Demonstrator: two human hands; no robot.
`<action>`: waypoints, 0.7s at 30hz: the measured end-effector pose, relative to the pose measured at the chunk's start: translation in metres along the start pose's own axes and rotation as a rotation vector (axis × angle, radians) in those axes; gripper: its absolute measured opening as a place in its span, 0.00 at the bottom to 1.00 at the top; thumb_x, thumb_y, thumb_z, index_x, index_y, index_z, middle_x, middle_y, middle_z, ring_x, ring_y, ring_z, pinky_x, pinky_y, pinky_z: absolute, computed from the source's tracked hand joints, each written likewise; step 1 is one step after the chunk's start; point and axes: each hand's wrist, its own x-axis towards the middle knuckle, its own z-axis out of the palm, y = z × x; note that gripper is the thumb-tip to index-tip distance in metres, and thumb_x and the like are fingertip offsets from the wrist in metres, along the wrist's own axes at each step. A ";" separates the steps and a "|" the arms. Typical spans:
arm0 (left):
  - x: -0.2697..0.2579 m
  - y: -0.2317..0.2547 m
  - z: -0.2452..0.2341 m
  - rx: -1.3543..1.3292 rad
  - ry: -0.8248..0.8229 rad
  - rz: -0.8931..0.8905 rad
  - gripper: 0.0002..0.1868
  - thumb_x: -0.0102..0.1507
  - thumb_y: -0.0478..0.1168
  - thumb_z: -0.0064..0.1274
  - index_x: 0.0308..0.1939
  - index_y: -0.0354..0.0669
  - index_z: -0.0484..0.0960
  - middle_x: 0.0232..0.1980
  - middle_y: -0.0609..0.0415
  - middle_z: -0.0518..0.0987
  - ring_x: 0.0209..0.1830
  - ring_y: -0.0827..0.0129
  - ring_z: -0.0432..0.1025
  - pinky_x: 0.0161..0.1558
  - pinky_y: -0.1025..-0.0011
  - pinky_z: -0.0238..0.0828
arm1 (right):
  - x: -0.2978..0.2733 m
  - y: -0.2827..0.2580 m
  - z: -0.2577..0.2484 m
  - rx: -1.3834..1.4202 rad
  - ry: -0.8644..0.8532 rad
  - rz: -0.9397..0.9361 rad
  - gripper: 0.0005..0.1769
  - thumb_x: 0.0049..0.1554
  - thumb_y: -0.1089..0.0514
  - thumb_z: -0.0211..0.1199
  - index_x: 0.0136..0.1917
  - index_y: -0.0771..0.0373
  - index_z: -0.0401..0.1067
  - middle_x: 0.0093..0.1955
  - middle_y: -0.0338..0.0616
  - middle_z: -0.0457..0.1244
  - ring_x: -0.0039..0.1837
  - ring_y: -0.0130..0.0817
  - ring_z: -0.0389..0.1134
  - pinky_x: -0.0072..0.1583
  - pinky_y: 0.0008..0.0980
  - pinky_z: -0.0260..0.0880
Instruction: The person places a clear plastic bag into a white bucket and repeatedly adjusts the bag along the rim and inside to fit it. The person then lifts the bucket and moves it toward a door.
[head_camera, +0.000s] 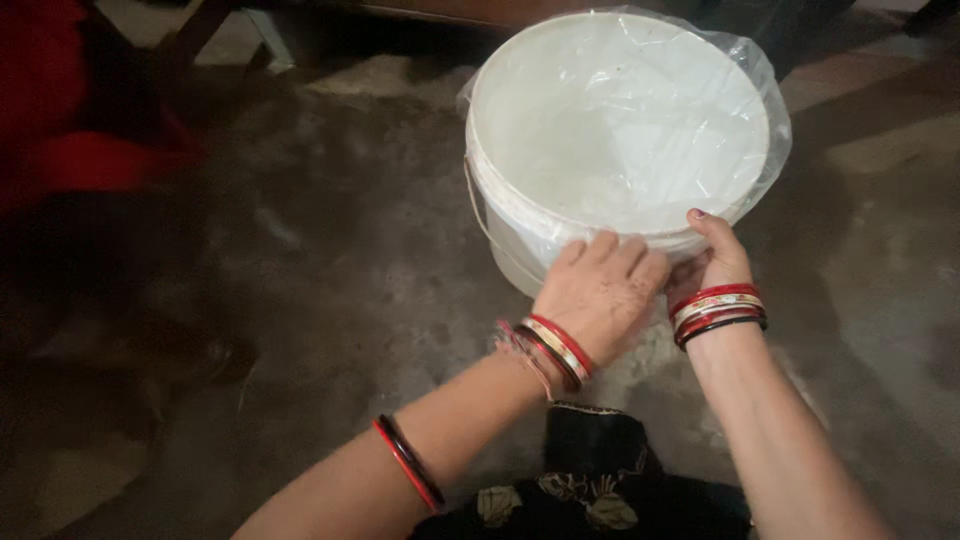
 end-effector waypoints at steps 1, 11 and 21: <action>0.006 -0.008 0.002 0.152 0.079 0.014 0.30 0.61 0.46 0.54 0.68 0.53 0.68 0.68 0.51 0.75 0.69 0.58 0.69 0.66 0.52 0.65 | -0.002 -0.002 0.001 -0.032 0.034 0.003 0.37 0.48 0.49 0.73 0.67 0.61 0.65 0.66 0.48 0.63 0.69 0.46 0.63 0.73 0.47 0.60; 0.011 -0.078 0.028 0.463 0.252 0.189 0.34 0.66 0.39 0.47 0.77 0.60 0.60 0.57 0.53 0.73 0.54 0.59 0.69 0.64 0.49 0.62 | -0.041 -0.021 0.029 -0.135 0.073 0.124 0.47 0.47 0.44 0.71 0.74 0.57 0.56 0.75 0.51 0.57 0.77 0.49 0.58 0.76 0.54 0.53; 0.012 -0.079 0.021 0.392 0.232 0.225 0.33 0.63 0.36 0.46 0.73 0.60 0.64 0.53 0.55 0.73 0.50 0.62 0.69 0.62 0.54 0.62 | -0.047 0.062 -0.023 -0.127 0.185 -0.063 0.19 0.61 0.57 0.63 0.60 0.70 0.66 0.51 0.51 0.60 0.55 0.47 0.60 0.62 0.55 0.67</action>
